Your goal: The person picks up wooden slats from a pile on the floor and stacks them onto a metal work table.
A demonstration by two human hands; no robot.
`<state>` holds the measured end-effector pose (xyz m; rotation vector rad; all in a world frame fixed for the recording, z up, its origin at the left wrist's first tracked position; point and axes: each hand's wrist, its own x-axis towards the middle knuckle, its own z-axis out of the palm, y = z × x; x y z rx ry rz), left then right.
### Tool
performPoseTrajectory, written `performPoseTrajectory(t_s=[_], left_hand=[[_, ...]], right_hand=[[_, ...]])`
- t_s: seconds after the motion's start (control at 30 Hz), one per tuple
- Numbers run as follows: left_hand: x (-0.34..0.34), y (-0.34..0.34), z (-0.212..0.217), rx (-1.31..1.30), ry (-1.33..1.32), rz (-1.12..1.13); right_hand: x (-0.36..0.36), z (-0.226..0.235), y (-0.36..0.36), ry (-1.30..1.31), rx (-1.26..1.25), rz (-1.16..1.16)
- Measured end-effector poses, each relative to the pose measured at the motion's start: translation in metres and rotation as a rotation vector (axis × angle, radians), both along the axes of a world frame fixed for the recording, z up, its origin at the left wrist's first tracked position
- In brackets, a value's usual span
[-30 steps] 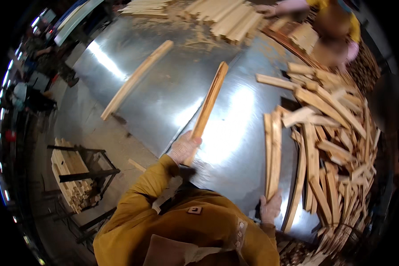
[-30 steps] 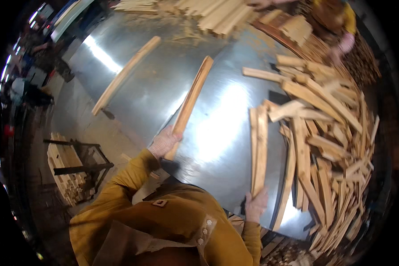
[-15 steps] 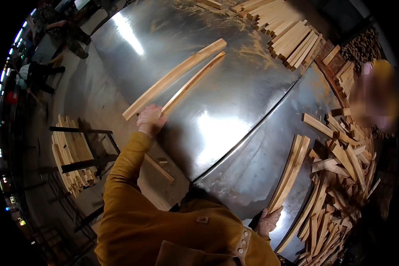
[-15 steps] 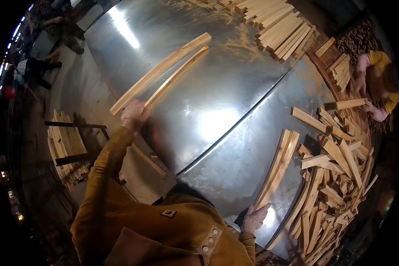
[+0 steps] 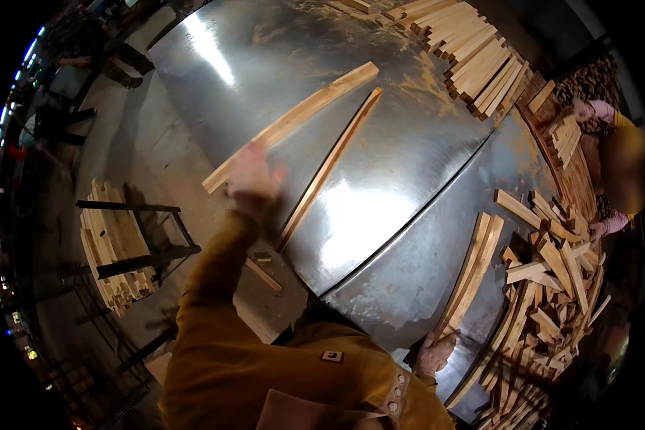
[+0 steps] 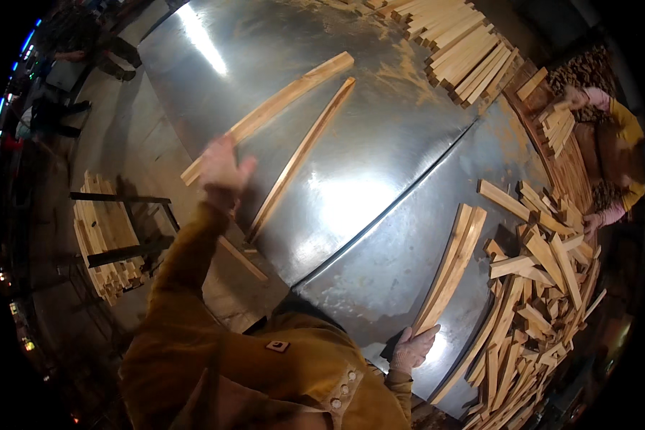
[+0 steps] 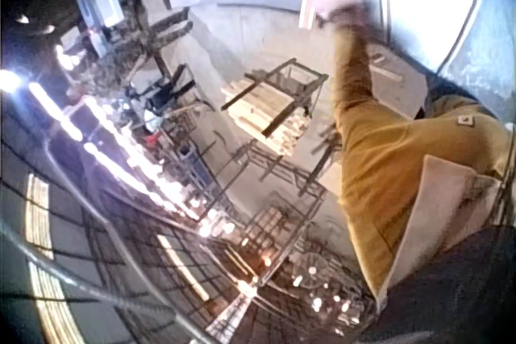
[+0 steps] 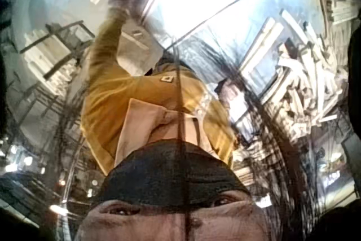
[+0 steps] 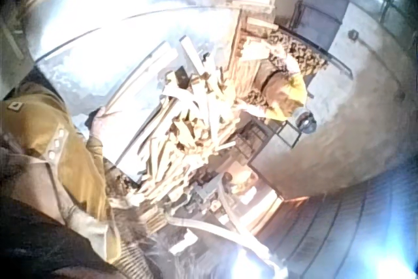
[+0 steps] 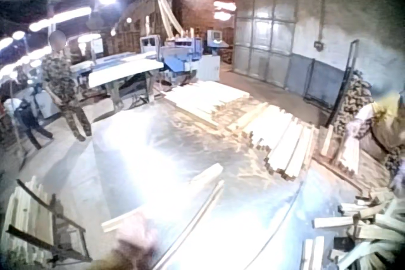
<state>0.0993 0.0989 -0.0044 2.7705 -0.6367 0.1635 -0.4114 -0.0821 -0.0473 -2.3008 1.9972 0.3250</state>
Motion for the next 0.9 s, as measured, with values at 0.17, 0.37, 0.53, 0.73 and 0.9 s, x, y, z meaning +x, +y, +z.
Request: performPoseTrajectory(t_s=[0.17, 0.37, 0.53, 0.73, 0.9], left_hand=[[0.062, 0.03, -0.019, 0.414, 0.318, 0.157], [0.054, 0.038, -0.02, -0.7, 1.376, 0.106], [0.025, 0.03, -0.027, -1.359, 1.956, 0.204], [0.019, 0.041, -0.024, -1.278, 1.807, 0.073], [0.017, 0.061, -0.08, -1.722, 2.561, 0.048]], right_hand=[[0.007, 0.009, -0.002, -0.007, 0.066, -0.021], [0.01, 0.014, -0.003, -0.022, 0.104, -0.039], [0.003, 0.006, -0.002, -0.048, 0.06, -0.009], [0.004, 0.009, 0.001, -0.015, 0.066, -0.015], [0.007, 0.006, 0.003, 0.022, -0.171, 0.16]])
